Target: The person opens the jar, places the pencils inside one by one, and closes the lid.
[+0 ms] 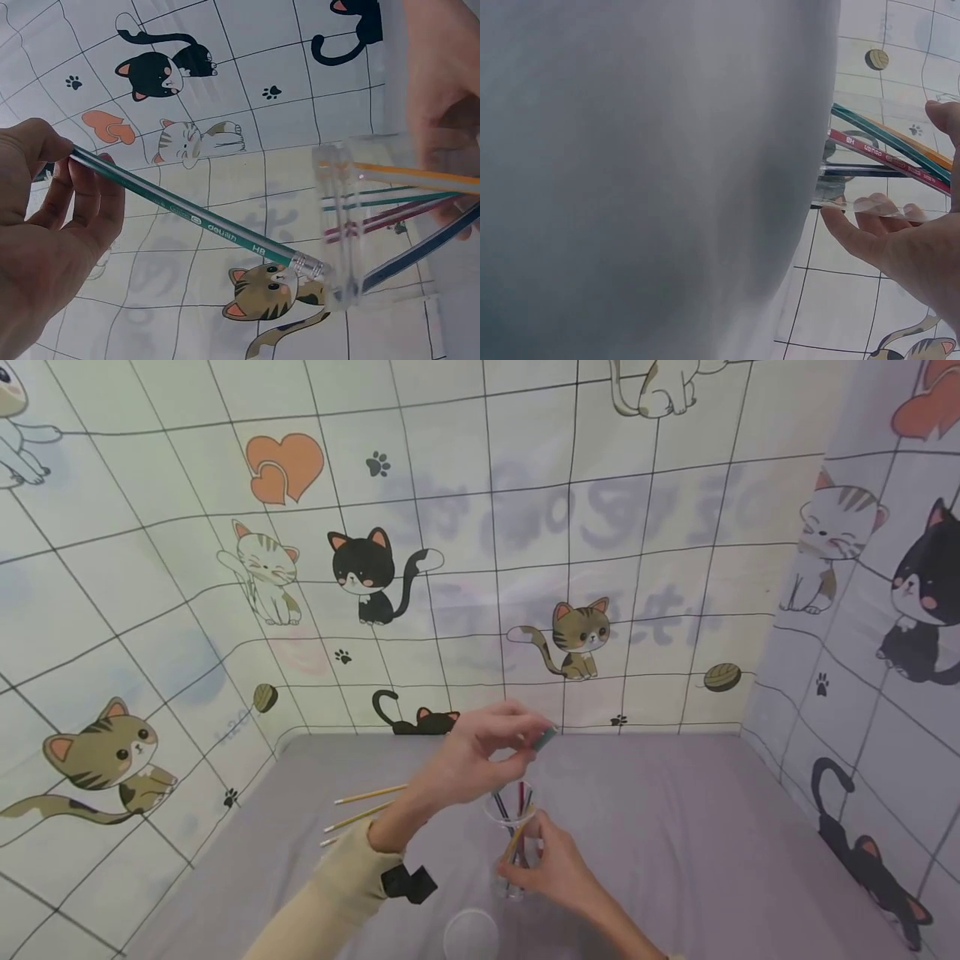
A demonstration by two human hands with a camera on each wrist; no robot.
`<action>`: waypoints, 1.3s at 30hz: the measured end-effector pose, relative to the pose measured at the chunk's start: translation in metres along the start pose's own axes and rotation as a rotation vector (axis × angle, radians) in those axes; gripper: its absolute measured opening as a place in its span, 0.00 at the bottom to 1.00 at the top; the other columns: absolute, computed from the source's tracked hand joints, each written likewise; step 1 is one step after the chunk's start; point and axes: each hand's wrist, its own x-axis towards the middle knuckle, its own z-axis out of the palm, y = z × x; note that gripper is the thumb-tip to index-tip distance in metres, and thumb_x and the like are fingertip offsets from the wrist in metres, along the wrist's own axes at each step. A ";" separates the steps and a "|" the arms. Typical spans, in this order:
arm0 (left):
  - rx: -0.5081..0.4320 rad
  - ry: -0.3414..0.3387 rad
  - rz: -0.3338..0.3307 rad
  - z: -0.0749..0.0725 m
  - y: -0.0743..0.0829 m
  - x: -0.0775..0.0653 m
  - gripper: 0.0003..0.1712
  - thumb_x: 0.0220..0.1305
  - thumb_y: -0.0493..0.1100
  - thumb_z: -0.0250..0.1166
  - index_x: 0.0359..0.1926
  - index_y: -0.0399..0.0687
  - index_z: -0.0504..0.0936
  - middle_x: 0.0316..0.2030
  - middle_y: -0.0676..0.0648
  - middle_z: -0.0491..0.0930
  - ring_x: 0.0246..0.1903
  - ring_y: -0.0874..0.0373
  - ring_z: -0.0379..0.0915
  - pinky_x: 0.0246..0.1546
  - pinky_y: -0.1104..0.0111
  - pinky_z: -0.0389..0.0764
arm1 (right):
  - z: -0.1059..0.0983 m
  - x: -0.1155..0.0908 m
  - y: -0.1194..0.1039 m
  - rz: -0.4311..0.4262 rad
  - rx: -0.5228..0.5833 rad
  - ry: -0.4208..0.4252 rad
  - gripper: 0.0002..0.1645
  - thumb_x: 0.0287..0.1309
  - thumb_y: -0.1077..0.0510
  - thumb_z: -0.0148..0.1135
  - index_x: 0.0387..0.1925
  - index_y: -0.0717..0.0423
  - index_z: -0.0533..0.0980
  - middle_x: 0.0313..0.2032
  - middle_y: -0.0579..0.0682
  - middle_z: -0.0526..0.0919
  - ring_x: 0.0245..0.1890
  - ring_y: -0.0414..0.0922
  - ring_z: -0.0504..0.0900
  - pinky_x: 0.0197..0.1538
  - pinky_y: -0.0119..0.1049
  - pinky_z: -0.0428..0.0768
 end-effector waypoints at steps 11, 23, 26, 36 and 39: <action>0.033 0.009 -0.060 0.008 -0.016 -0.012 0.21 0.59 0.20 0.59 0.55 0.27 0.80 0.42 0.38 0.77 0.41 0.63 0.75 0.43 0.69 0.83 | -0.001 -0.001 0.000 -0.030 -0.009 0.005 0.41 0.51 0.55 0.78 0.61 0.62 0.67 0.44 0.54 0.81 0.47 0.51 0.81 0.45 0.55 0.83; 0.032 0.020 -0.085 0.015 -0.030 -0.025 0.21 0.59 0.20 0.60 0.54 0.28 0.81 0.41 0.39 0.78 0.40 0.63 0.75 0.42 0.69 0.83 | 0.000 -0.002 -0.002 -0.083 -0.009 0.023 0.38 0.51 0.56 0.78 0.59 0.60 0.68 0.40 0.46 0.79 0.45 0.48 0.80 0.44 0.54 0.84; 0.040 0.019 -0.102 0.016 -0.032 -0.028 0.21 0.59 0.20 0.60 0.54 0.28 0.81 0.43 0.39 0.78 0.41 0.62 0.76 0.42 0.70 0.83 | 0.000 -0.003 -0.001 -0.082 -0.007 0.023 0.40 0.51 0.56 0.78 0.61 0.60 0.67 0.40 0.46 0.79 0.45 0.49 0.80 0.44 0.55 0.83; 0.052 -0.003 -0.107 0.017 -0.042 -0.039 0.21 0.59 0.20 0.60 0.54 0.29 0.81 0.41 0.40 0.78 0.40 0.59 0.76 0.41 0.70 0.83 | 0.001 -0.002 0.001 -0.031 -0.011 0.022 0.40 0.50 0.56 0.79 0.61 0.59 0.67 0.40 0.46 0.80 0.46 0.53 0.80 0.46 0.59 0.82; 0.065 -0.008 -0.117 0.017 -0.044 -0.042 0.20 0.60 0.21 0.60 0.54 0.30 0.81 0.42 0.40 0.79 0.40 0.61 0.76 0.41 0.71 0.83 | 0.001 -0.002 0.000 -0.028 -0.016 0.020 0.38 0.51 0.55 0.78 0.59 0.59 0.68 0.39 0.46 0.80 0.45 0.51 0.81 0.46 0.59 0.82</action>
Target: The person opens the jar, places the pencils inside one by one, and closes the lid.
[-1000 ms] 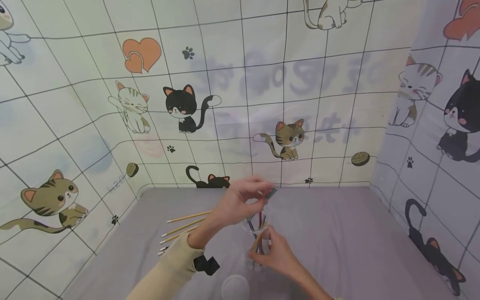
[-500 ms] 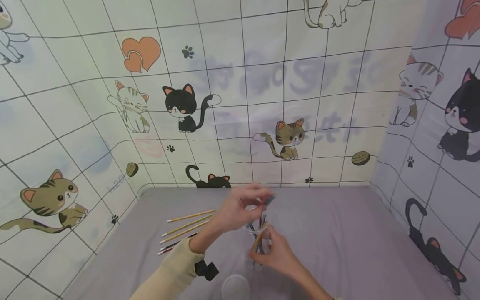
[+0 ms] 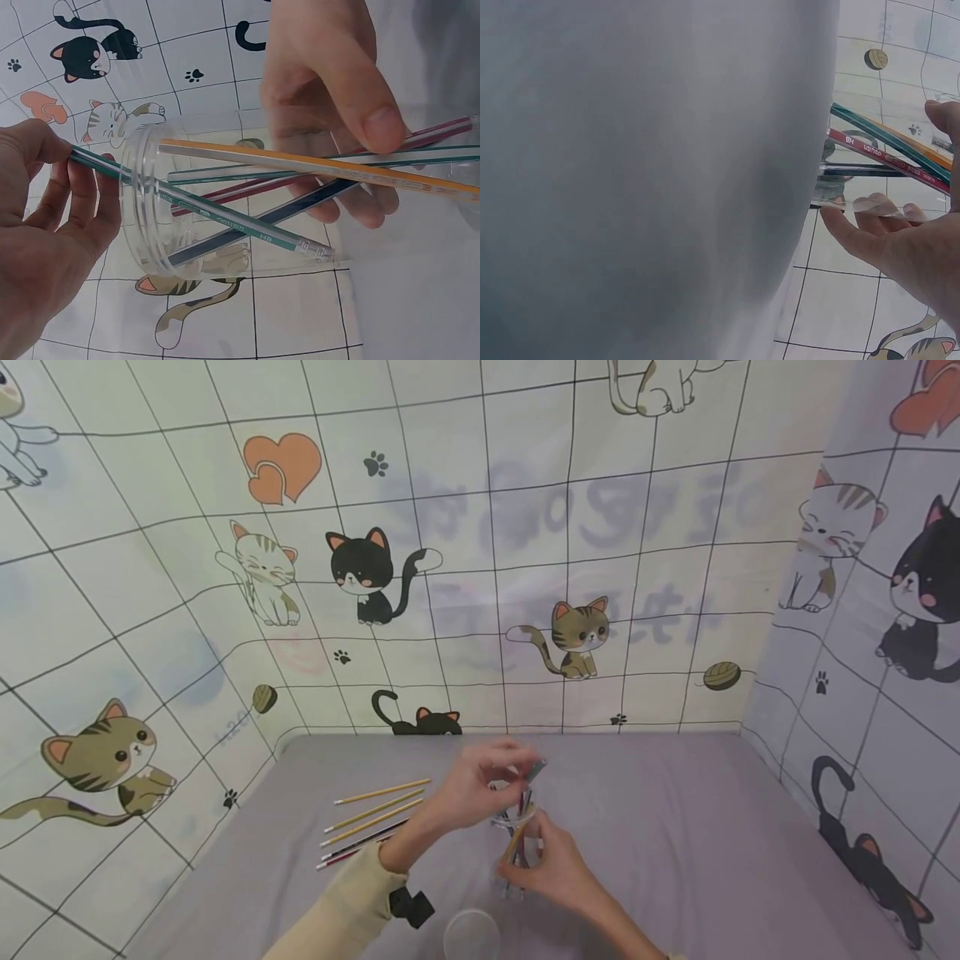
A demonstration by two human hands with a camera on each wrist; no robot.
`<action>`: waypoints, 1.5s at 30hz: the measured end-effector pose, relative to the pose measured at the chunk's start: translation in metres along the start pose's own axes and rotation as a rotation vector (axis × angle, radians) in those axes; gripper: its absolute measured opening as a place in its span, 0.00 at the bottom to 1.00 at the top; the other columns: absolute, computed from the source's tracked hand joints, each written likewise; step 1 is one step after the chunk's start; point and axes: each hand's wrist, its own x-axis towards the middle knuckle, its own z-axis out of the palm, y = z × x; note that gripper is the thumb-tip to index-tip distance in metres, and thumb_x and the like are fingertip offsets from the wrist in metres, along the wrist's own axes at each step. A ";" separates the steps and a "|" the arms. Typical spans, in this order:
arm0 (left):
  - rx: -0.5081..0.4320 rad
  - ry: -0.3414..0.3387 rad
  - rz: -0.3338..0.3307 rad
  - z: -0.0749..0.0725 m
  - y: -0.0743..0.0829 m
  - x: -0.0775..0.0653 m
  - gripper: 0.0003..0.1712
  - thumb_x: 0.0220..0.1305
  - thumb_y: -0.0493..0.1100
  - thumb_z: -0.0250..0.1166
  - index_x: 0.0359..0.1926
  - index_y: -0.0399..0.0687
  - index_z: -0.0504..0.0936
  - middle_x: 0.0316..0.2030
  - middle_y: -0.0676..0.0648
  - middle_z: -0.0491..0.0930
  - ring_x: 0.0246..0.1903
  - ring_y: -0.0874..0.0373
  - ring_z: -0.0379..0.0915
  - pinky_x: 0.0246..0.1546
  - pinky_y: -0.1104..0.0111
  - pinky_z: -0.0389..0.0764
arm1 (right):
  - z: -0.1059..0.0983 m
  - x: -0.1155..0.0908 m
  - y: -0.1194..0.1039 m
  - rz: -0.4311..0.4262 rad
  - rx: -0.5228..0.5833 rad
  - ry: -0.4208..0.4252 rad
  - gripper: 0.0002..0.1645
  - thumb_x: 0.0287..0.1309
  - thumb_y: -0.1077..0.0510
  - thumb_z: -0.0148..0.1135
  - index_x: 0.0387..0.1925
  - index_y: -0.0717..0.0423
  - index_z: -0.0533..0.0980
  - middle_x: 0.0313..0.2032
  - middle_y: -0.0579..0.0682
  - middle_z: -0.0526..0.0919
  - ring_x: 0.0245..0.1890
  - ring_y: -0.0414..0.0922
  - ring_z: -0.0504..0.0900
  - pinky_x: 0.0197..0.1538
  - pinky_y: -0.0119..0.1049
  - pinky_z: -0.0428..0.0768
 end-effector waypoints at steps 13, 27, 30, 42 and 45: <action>0.017 -0.027 -0.060 0.002 -0.006 -0.008 0.19 0.58 0.20 0.61 0.50 0.31 0.83 0.41 0.40 0.81 0.38 0.64 0.74 0.39 0.73 0.82 | 0.000 0.000 -0.001 0.006 0.012 -0.007 0.48 0.51 0.55 0.78 0.69 0.59 0.61 0.38 0.47 0.80 0.43 0.48 0.81 0.45 0.60 0.81; 0.061 -0.143 -0.090 0.003 -0.005 -0.010 0.19 0.57 0.20 0.62 0.50 0.31 0.84 0.40 0.41 0.81 0.38 0.64 0.77 0.40 0.75 0.81 | 0.001 0.001 0.005 0.006 -0.010 0.000 0.53 0.50 0.56 0.78 0.72 0.60 0.58 0.39 0.45 0.81 0.46 0.53 0.80 0.47 0.60 0.81; 0.067 -0.176 -0.120 0.003 -0.005 -0.009 0.19 0.59 0.20 0.61 0.50 0.33 0.85 0.40 0.42 0.81 0.39 0.67 0.77 0.39 0.75 0.81 | 0.002 0.001 0.004 0.014 -0.008 -0.001 0.52 0.50 0.55 0.78 0.72 0.59 0.59 0.41 0.48 0.81 0.47 0.54 0.80 0.47 0.60 0.81; 0.109 -0.257 -0.150 0.000 -0.001 -0.006 0.15 0.62 0.23 0.62 0.48 0.34 0.86 0.40 0.42 0.81 0.38 0.69 0.76 0.39 0.78 0.80 | 0.001 0.001 0.003 0.021 -0.004 -0.002 0.42 0.50 0.55 0.78 0.63 0.57 0.67 0.44 0.51 0.82 0.49 0.54 0.80 0.46 0.59 0.82; 0.132 -0.273 -0.147 -0.002 -0.001 -0.006 0.15 0.62 0.23 0.62 0.47 0.34 0.86 0.39 0.43 0.81 0.37 0.69 0.76 0.38 0.79 0.80 | 0.001 0.002 0.002 0.023 -0.001 -0.006 0.42 0.50 0.55 0.78 0.63 0.58 0.67 0.44 0.50 0.82 0.48 0.53 0.80 0.46 0.59 0.82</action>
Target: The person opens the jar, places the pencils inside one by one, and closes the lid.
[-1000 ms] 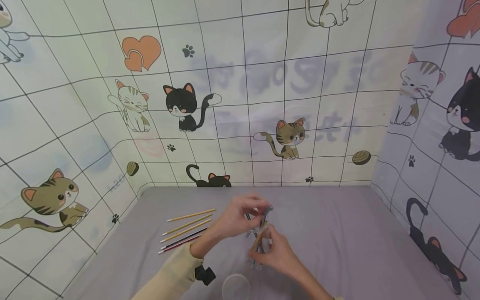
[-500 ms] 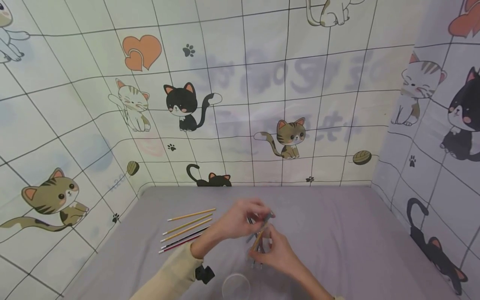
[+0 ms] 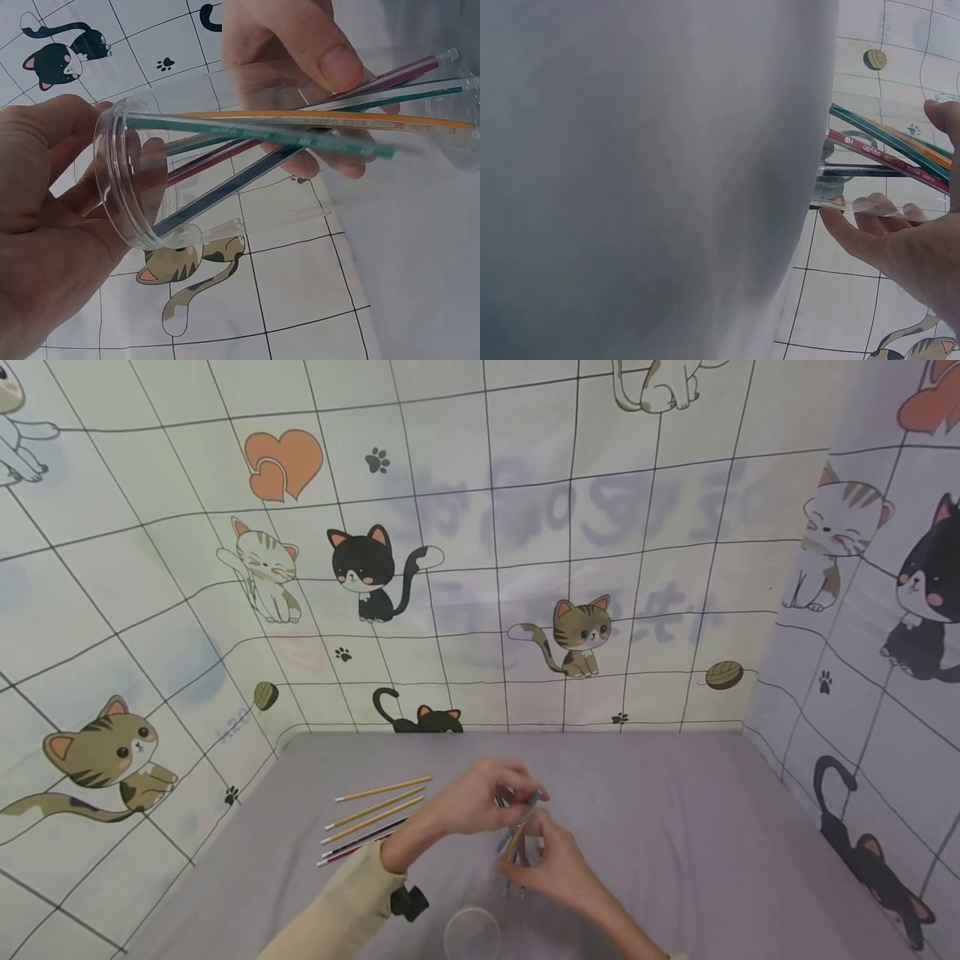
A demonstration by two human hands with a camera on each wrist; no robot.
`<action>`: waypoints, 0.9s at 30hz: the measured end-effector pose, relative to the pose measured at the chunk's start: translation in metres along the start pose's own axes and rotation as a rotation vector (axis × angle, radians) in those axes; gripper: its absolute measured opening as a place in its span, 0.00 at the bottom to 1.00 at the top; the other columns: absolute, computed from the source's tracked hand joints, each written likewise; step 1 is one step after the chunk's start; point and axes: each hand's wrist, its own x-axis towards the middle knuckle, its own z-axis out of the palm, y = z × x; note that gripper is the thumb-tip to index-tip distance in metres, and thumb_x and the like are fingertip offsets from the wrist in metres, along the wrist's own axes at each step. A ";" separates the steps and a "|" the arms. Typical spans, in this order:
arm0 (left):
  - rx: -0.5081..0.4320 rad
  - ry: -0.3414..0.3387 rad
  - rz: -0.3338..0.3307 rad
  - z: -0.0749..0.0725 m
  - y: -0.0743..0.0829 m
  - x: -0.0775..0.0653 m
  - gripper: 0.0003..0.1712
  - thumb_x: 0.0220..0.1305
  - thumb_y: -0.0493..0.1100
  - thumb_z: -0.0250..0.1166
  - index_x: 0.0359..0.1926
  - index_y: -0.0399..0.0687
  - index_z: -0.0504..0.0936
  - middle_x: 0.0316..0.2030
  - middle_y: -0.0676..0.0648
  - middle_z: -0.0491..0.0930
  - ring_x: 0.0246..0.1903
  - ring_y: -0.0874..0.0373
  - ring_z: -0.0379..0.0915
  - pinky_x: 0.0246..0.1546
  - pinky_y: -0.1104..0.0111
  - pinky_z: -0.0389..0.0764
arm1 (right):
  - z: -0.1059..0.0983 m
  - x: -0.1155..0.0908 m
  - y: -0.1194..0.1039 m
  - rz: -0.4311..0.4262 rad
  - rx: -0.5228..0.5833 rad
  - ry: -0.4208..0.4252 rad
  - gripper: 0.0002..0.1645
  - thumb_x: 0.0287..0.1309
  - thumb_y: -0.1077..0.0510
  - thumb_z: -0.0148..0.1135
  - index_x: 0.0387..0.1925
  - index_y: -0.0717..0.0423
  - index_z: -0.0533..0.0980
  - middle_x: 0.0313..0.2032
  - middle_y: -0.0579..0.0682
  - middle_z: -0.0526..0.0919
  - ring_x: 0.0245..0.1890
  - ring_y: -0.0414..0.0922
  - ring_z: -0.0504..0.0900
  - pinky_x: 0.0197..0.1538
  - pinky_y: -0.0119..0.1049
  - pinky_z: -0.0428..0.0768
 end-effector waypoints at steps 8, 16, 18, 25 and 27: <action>0.036 -0.022 -0.023 -0.001 0.000 0.001 0.15 0.62 0.24 0.61 0.48 0.34 0.86 0.40 0.42 0.81 0.35 0.69 0.76 0.38 0.80 0.79 | -0.001 0.000 -0.002 0.016 0.023 -0.008 0.42 0.49 0.56 0.78 0.63 0.61 0.66 0.46 0.54 0.81 0.49 0.57 0.79 0.48 0.58 0.82; 0.067 -0.037 -0.029 -0.003 0.002 0.003 0.13 0.63 0.25 0.62 0.46 0.36 0.87 0.39 0.43 0.81 0.36 0.69 0.77 0.39 0.80 0.78 | -0.001 0.000 -0.004 0.035 0.025 -0.009 0.40 0.50 0.56 0.78 0.61 0.59 0.68 0.46 0.53 0.80 0.49 0.54 0.79 0.48 0.57 0.81; 0.111 -0.048 -0.019 -0.004 0.003 0.003 0.12 0.63 0.26 0.63 0.45 0.37 0.87 0.39 0.44 0.82 0.36 0.68 0.77 0.40 0.81 0.77 | -0.002 0.000 -0.004 0.035 0.023 -0.012 0.38 0.51 0.55 0.78 0.61 0.59 0.69 0.45 0.51 0.80 0.48 0.52 0.79 0.48 0.58 0.81; 0.234 -0.086 0.014 -0.008 0.007 0.004 0.12 0.63 0.26 0.64 0.45 0.36 0.88 0.38 0.44 0.81 0.34 0.65 0.79 0.37 0.82 0.76 | -0.002 -0.001 -0.002 0.023 0.003 -0.034 0.42 0.53 0.53 0.76 0.64 0.59 0.66 0.41 0.50 0.78 0.47 0.50 0.79 0.50 0.55 0.81; 0.233 -0.091 -0.002 -0.009 0.007 0.004 0.13 0.62 0.26 0.64 0.46 0.35 0.87 0.38 0.44 0.81 0.34 0.64 0.79 0.37 0.82 0.77 | -0.002 -0.001 -0.002 0.027 0.000 -0.029 0.41 0.53 0.52 0.77 0.63 0.58 0.66 0.41 0.49 0.78 0.46 0.49 0.80 0.50 0.52 0.82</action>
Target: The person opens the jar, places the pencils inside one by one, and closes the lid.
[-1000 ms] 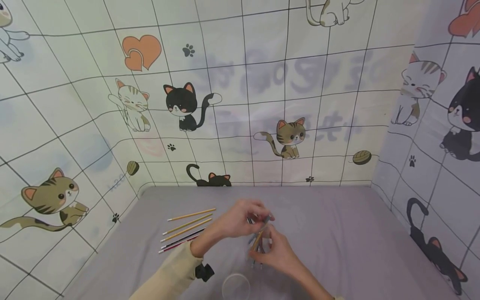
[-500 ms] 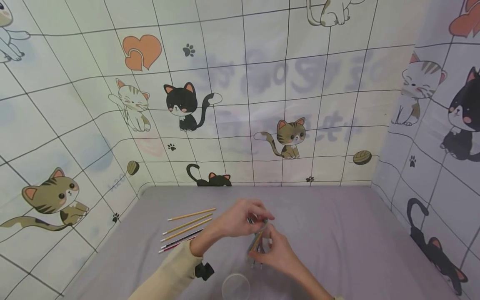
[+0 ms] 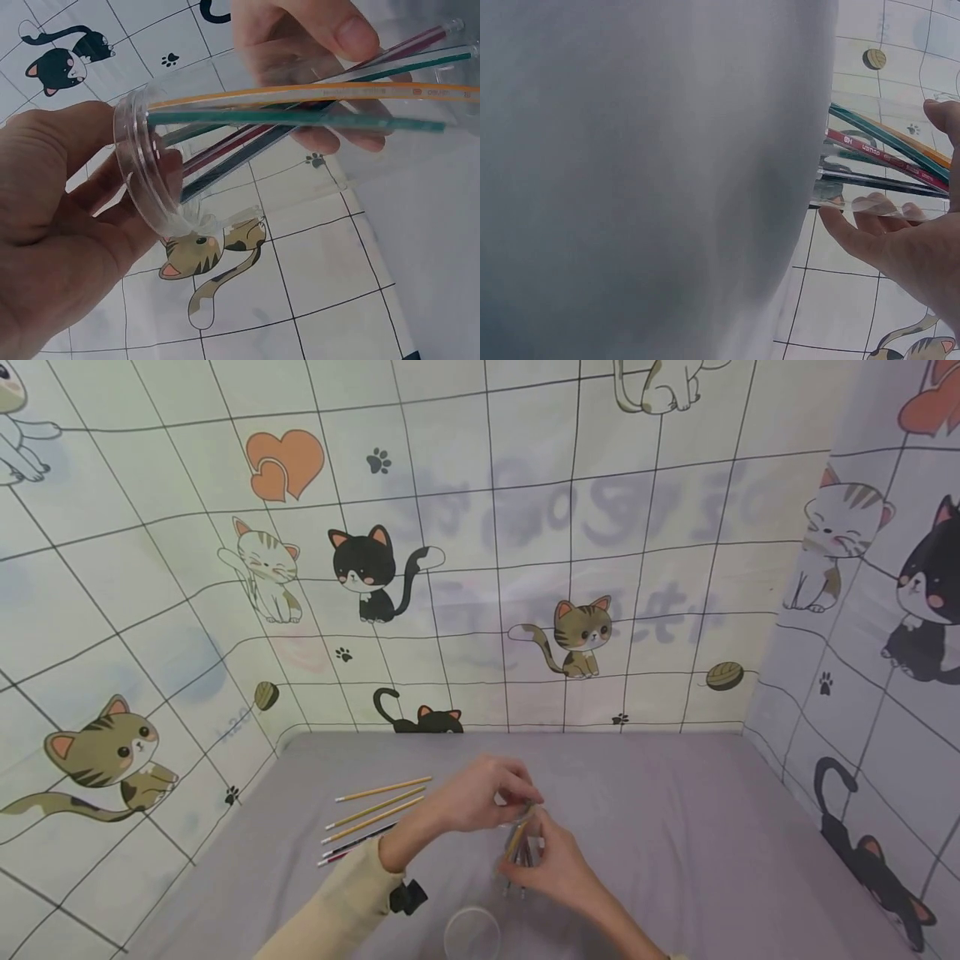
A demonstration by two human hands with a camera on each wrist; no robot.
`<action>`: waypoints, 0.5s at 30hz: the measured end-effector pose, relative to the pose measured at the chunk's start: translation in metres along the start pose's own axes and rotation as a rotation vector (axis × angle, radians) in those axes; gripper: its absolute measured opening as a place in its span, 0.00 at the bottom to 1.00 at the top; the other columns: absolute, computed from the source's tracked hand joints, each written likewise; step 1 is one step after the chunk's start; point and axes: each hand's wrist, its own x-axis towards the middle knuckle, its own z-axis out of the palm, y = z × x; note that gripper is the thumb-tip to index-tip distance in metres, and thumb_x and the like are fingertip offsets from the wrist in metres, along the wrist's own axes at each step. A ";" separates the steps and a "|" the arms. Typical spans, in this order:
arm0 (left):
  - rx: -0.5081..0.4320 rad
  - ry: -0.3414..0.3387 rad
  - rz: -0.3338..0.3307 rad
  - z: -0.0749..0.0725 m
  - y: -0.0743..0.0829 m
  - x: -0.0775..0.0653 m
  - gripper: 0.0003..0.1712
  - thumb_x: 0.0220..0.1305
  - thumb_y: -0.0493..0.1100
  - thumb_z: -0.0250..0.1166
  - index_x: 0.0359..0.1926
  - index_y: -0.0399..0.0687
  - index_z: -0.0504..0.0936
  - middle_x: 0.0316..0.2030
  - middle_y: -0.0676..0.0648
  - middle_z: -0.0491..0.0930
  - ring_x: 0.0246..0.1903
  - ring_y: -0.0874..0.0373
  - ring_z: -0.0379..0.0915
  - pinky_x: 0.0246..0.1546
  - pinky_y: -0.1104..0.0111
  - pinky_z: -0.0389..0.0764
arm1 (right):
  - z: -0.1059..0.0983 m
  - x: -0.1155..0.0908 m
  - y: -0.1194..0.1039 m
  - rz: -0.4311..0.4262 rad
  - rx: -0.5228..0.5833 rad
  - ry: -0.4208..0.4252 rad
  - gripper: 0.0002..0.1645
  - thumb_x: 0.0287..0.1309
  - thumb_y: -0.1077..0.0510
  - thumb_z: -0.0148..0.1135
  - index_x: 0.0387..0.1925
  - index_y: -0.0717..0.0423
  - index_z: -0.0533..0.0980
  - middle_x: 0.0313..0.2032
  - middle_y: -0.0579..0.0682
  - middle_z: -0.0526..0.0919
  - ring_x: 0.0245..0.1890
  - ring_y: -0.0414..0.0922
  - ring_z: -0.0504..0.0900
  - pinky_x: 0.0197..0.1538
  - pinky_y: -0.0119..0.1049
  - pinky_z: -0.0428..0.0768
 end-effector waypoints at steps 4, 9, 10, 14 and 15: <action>-0.005 -0.009 -0.029 -0.003 0.000 0.000 0.16 0.61 0.27 0.65 0.50 0.36 0.86 0.40 0.44 0.82 0.35 0.65 0.78 0.37 0.81 0.78 | 0.001 0.001 -0.001 0.005 -0.002 0.016 0.42 0.51 0.51 0.78 0.63 0.55 0.66 0.40 0.47 0.79 0.46 0.47 0.80 0.50 0.49 0.82; -0.116 0.060 -0.051 -0.006 -0.004 -0.005 0.19 0.64 0.28 0.62 0.56 0.36 0.83 0.44 0.42 0.82 0.37 0.65 0.76 0.40 0.77 0.79 | 0.001 0.001 -0.002 0.000 0.001 0.018 0.45 0.52 0.52 0.78 0.66 0.57 0.64 0.41 0.47 0.80 0.46 0.48 0.81 0.50 0.54 0.81; -0.149 0.092 -0.058 -0.007 -0.005 -0.008 0.19 0.64 0.28 0.62 0.57 0.36 0.82 0.46 0.42 0.82 0.39 0.64 0.76 0.41 0.76 0.79 | 0.001 0.001 -0.002 -0.003 -0.001 0.018 0.46 0.52 0.52 0.78 0.66 0.58 0.64 0.41 0.47 0.80 0.47 0.49 0.81 0.50 0.55 0.81; -0.228 0.240 -0.074 -0.013 -0.013 -0.022 0.20 0.64 0.29 0.62 0.58 0.36 0.81 0.50 0.41 0.81 0.45 0.58 0.78 0.45 0.70 0.80 | 0.002 0.002 -0.002 -0.001 -0.021 0.034 0.49 0.50 0.51 0.79 0.67 0.62 0.63 0.42 0.47 0.81 0.47 0.50 0.81 0.49 0.53 0.82; -0.239 0.273 -0.080 -0.014 -0.015 -0.026 0.21 0.64 0.29 0.62 0.58 0.37 0.81 0.51 0.41 0.81 0.47 0.56 0.78 0.46 0.70 0.80 | 0.002 0.002 -0.001 0.005 -0.028 0.040 0.49 0.49 0.51 0.79 0.67 0.62 0.64 0.42 0.47 0.81 0.47 0.49 0.81 0.49 0.52 0.82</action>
